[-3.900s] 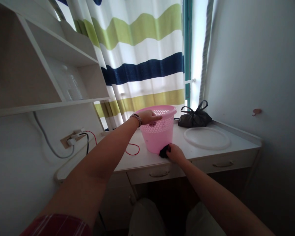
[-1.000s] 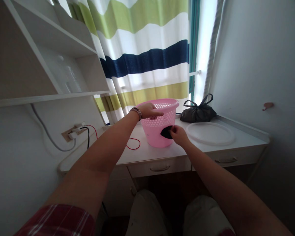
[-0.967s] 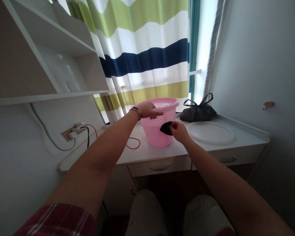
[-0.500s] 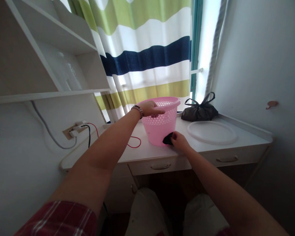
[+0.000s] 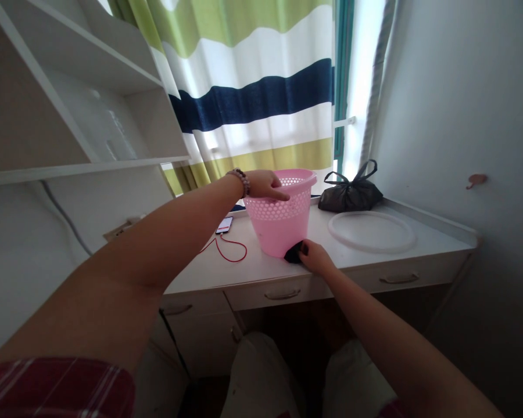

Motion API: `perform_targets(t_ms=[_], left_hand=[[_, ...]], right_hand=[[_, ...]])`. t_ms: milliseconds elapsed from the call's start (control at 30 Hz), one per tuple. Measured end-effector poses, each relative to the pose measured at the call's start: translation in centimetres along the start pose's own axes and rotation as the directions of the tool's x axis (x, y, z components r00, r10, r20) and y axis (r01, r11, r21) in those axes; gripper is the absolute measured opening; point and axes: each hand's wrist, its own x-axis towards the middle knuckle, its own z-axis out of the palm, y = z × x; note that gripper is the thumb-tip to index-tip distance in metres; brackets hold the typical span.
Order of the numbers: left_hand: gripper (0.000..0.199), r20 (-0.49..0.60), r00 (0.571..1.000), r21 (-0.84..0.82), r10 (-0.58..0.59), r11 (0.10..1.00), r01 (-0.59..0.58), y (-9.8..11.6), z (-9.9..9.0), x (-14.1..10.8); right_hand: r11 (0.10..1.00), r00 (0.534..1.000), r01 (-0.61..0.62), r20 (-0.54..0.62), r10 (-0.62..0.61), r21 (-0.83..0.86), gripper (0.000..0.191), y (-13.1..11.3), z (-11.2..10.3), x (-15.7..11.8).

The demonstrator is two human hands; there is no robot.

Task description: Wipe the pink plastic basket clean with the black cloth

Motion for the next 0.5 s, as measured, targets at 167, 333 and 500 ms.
perform_targets(t_ms=[167,333,500], left_hand=[[0.04,0.093,0.995,-0.011,-0.022,1.0,0.023,1.4,0.4,0.5],[0.046,0.163,0.987,-0.124,0.003,0.992,0.018,0.1,1.1,0.2],[0.041,0.225,0.974,-0.129,0.037,0.992,-0.008,-2.7,0.6,-0.2]], right_hand=[[1.0,1.0,0.009,0.013,-0.008,-0.019,0.009,0.1,0.2,0.2],[0.999,0.999,0.028,-0.035,-0.028,0.021,0.009,0.6,0.7,0.6],[0.997,0.993,0.04,-0.117,-0.032,0.063,0.01,-0.1,0.1,2.2]])
